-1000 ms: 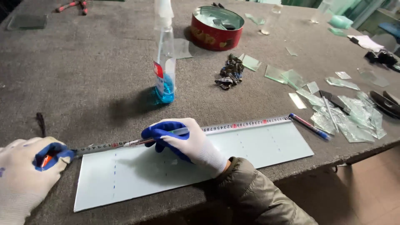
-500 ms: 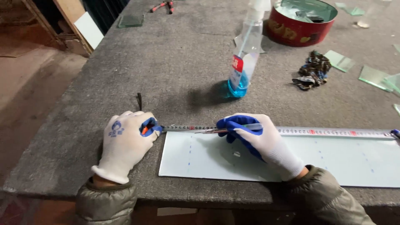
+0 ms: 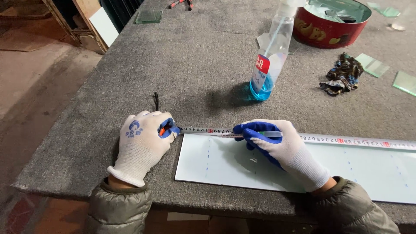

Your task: Measuring and marking a white rectangular board using a tape measure and a marker on a workshop table.

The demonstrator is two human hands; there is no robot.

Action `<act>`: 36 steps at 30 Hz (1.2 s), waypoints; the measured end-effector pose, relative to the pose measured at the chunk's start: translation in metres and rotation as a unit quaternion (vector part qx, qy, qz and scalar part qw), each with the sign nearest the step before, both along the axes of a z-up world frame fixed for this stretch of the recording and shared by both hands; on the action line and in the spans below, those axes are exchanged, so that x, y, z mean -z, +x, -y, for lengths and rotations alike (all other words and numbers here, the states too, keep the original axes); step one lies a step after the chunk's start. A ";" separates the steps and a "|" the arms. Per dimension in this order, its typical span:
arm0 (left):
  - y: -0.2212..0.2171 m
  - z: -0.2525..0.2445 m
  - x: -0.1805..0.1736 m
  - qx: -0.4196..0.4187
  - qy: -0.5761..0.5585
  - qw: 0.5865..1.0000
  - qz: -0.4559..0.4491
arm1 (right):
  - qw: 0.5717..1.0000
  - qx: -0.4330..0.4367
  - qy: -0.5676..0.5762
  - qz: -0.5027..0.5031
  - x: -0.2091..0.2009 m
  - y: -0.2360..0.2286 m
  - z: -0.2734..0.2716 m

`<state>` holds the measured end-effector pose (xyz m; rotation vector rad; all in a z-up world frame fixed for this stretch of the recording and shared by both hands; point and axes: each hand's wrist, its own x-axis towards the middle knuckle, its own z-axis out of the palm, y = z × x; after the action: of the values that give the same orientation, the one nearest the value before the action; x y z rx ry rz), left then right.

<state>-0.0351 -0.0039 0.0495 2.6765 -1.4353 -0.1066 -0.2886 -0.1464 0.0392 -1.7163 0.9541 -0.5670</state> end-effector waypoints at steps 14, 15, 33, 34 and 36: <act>0.002 0.000 0.004 0.006 -0.009 1.000 0.001 | 1.000 0.002 0.005 -0.005 -0.004 -0.001 -0.005; 0.002 0.000 0.005 0.005 -0.009 1.000 0.003 | 1.000 0.001 0.004 -0.009 -0.006 -0.001 -0.007; 0.000 -0.001 0.000 -0.010 -0.021 1.000 -0.010 | 0.988 0.016 0.005 0.152 0.009 -0.032 0.009; 0.007 -0.002 0.014 -0.010 -0.021 1.000 -0.008 | 0.988 0.016 0.005 0.154 0.007 -0.050 0.009; 0.020 -0.004 0.043 0.086 -0.154 0.983 0.055 | 0.993 0.029 -0.027 0.111 0.006 -0.088 0.009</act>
<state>-0.0154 0.0002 0.0063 2.3412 -1.5678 0.2355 -0.3762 -0.1550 0.0337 -1.6381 0.8393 -0.8110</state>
